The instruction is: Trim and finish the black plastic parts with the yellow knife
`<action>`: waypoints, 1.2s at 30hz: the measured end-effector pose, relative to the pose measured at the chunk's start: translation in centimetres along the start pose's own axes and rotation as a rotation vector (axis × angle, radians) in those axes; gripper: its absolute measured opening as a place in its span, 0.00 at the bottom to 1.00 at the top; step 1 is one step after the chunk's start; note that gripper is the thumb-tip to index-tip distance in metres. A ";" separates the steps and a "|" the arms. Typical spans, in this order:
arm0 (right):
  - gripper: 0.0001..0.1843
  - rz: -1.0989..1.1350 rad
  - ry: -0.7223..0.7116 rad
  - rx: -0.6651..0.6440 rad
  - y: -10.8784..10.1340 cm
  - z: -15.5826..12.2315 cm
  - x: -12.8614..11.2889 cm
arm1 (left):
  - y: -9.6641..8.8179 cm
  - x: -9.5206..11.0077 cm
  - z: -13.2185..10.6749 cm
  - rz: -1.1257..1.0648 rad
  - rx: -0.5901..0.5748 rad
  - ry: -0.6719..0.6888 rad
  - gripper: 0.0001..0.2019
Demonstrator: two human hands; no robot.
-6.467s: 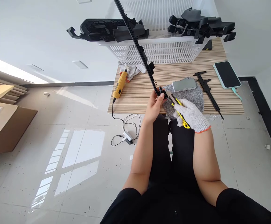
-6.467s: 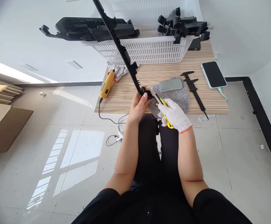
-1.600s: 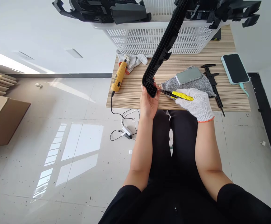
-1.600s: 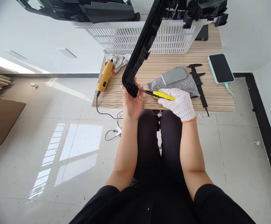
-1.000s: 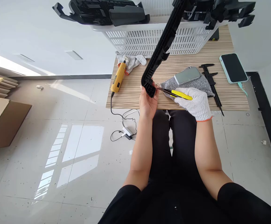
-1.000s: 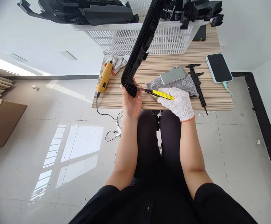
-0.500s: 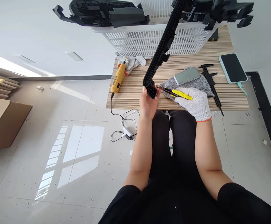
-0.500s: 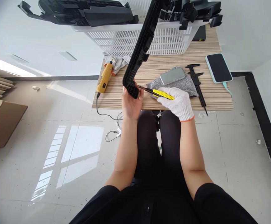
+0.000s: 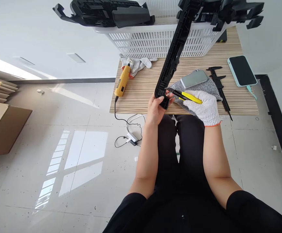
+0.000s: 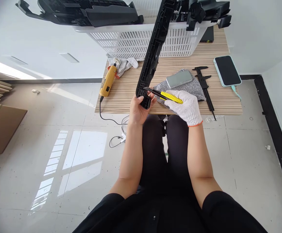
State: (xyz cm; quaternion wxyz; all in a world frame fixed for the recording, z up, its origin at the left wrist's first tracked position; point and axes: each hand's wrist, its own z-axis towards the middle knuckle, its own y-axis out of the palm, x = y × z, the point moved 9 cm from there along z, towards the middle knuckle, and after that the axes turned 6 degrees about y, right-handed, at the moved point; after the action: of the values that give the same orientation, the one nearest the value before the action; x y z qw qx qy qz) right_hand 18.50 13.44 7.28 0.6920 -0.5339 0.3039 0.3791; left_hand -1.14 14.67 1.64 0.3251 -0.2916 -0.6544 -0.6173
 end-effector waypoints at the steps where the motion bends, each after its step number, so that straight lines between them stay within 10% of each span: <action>1: 0.19 -0.001 0.008 -0.001 0.0 0.0 0.0 | 0.1 -0.1 0.0 0.005 -0.002 -0.005 0.10; 20: 0.22 0.162 0.116 0.042 -0.1 0.1 2.0 | 0.3 0.0 0.0 -0.056 -0.032 0.020 0.07; 36: 0.18 0.138 0.088 -0.011 0.0 0.0 1.3 | 0.6 -0.4 0.1 0.029 -0.005 -0.124 0.24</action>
State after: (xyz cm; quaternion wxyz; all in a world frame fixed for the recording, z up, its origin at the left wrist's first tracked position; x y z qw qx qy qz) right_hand 19.18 13.67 6.20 0.6473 -0.5315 0.3679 0.4039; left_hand -0.42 14.77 1.66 0.2924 -0.3395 -0.6674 -0.5949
